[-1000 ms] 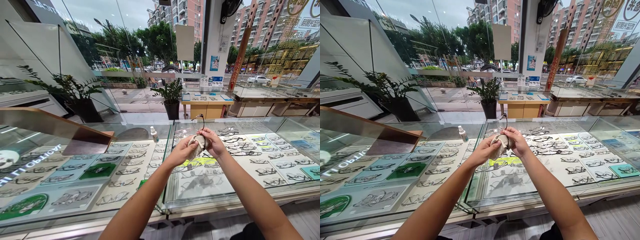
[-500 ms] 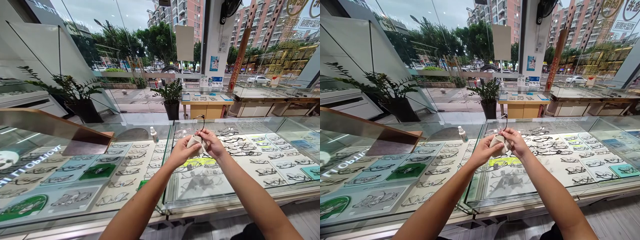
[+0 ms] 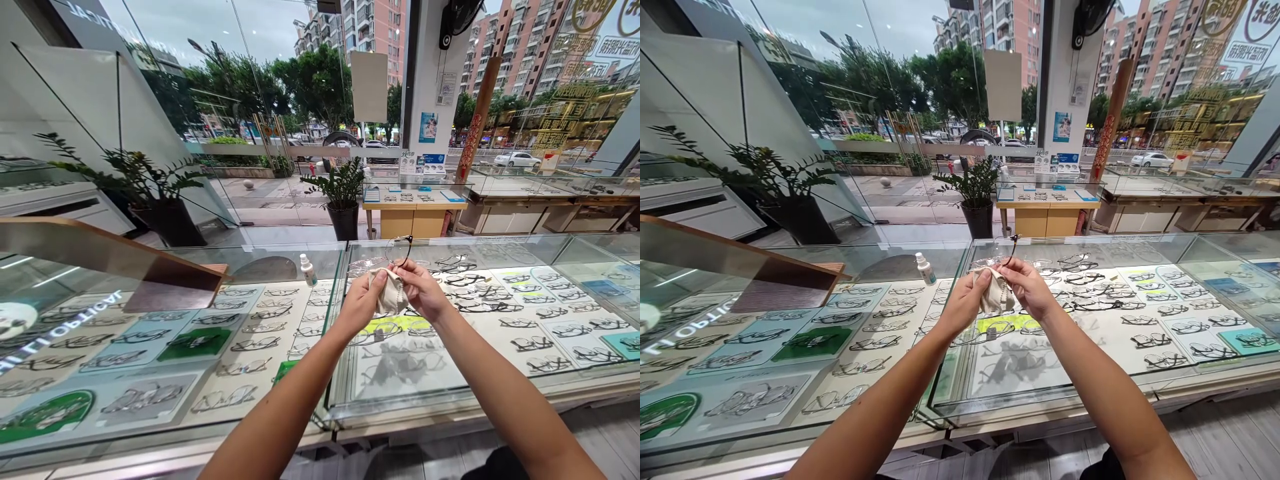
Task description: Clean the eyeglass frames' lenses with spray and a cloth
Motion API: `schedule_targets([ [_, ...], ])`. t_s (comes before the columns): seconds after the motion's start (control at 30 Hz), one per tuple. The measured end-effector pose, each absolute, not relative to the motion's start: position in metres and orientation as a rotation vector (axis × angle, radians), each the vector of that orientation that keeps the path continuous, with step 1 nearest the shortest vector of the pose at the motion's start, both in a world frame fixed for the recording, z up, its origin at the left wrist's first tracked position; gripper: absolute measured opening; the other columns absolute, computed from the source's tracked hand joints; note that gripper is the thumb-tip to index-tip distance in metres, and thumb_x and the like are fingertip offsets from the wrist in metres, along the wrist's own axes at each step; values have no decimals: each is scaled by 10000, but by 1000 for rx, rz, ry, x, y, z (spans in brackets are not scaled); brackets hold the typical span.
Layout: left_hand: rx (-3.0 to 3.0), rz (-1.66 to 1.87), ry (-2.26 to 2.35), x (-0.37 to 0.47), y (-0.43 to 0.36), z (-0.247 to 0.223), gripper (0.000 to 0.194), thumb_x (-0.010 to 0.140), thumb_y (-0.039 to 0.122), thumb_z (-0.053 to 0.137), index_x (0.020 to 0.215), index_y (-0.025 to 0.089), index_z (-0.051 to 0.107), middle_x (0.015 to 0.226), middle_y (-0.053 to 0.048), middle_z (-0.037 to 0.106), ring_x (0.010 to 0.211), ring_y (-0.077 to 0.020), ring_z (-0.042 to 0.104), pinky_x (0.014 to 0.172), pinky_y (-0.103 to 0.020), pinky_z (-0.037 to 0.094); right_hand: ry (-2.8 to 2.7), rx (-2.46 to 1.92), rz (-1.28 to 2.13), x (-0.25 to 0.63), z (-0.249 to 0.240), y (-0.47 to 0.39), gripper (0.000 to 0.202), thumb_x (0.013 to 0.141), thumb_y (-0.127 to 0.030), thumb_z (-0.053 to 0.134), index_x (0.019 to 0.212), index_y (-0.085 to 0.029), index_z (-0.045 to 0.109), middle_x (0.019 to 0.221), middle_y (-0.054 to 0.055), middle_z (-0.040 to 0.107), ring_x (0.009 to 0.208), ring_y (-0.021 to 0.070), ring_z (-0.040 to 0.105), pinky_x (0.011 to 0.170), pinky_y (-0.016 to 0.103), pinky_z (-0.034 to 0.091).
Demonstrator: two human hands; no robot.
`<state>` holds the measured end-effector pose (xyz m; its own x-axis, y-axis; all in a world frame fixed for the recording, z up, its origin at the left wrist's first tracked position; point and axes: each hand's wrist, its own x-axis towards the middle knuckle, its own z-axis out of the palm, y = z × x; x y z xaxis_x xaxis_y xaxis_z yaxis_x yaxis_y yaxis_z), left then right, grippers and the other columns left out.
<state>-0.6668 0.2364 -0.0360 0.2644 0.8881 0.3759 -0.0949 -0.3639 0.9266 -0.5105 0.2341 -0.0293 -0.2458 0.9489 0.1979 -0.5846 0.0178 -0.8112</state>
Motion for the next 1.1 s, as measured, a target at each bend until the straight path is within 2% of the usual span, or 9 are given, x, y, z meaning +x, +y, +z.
schedule_targets([
  [0.3,1507,1404,822,-675,244,-29,742,761,916,624,688,182,544,597,27,500,526,-96,406,480,-236,338,-1066,-553,1473,-504,-20,233,392,610,-401,991,903,-221,802,986,11,725,851,125,610,824,243,520],
  [0.47,1489,1430,839,-680,247,-28,726,758,905,646,697,190,532,582,49,441,515,-89,368,462,-233,305,-1216,-577,1434,-505,-18,230,291,669,-377,931,723,-188,716,1073,41,673,968,167,588,931,290,492],
  [0.67,1436,1407,821,-681,247,-26,746,756,915,634,793,171,610,587,34,503,490,-99,417,435,-237,312,-1279,-601,1424,-506,-19,231,355,650,-436,935,677,-189,681,1105,63,657,1101,218,563,1007,320,455],
  [0.87,1373,1473,849,-685,247,-25,762,765,949,567,760,187,562,558,37,501,472,-99,432,435,-228,321,-1265,-636,1419,-506,-17,229,305,668,-402,914,695,-194,694,1100,51,629,1065,196,550,1002,320,430],
  [1.1,1296,1470,801,-684,248,-24,782,723,959,604,779,179,582,594,23,553,505,-107,477,471,-231,388,-1414,-649,1415,-506,-19,229,335,713,-434,896,683,-188,671,1208,76,631,1204,244,535,1067,369,391],
])
